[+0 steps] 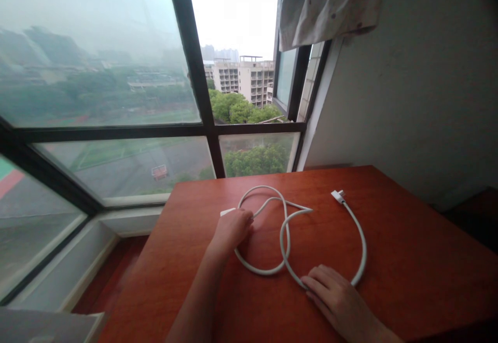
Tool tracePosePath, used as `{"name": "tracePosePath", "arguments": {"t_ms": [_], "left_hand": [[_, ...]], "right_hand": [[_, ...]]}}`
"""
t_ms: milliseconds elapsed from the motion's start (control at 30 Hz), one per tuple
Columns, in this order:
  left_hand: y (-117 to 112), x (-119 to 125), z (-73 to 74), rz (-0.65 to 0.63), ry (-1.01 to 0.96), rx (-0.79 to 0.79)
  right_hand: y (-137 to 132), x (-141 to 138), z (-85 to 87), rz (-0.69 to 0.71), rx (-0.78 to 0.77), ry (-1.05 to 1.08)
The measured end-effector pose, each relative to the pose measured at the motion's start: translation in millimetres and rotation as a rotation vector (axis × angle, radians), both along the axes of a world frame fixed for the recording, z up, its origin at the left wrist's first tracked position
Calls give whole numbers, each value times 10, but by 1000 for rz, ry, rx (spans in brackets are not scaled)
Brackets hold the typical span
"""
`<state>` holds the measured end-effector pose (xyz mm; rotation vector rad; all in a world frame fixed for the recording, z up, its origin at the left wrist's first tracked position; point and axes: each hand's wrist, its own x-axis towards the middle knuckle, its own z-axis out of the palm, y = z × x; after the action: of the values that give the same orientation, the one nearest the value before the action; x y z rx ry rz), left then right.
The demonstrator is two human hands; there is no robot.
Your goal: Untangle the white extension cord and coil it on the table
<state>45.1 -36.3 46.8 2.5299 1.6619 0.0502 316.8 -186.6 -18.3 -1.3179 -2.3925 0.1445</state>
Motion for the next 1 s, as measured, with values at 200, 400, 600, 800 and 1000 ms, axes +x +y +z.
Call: {"name": "tracePosePath", "arguments": {"t_ms": [200, 400, 600, 800, 1000], "left_hand": [[24, -92, -9, -37, 0, -12], [20, -184, 53, 29, 39, -47], [9, -253, 87, 91, 8, -72], [68, -403, 64, 48, -308, -80], [138, -646, 87, 464, -126, 56]], "right_hand": [[157, 433, 86, -77, 3, -111], [308, 1268, 101, -221, -62, -152], [408, 1586, -27, -361, -18, -134], [500, 589, 396, -266, 194, 104], [732, -443, 500, 13, 20, 23]]}}
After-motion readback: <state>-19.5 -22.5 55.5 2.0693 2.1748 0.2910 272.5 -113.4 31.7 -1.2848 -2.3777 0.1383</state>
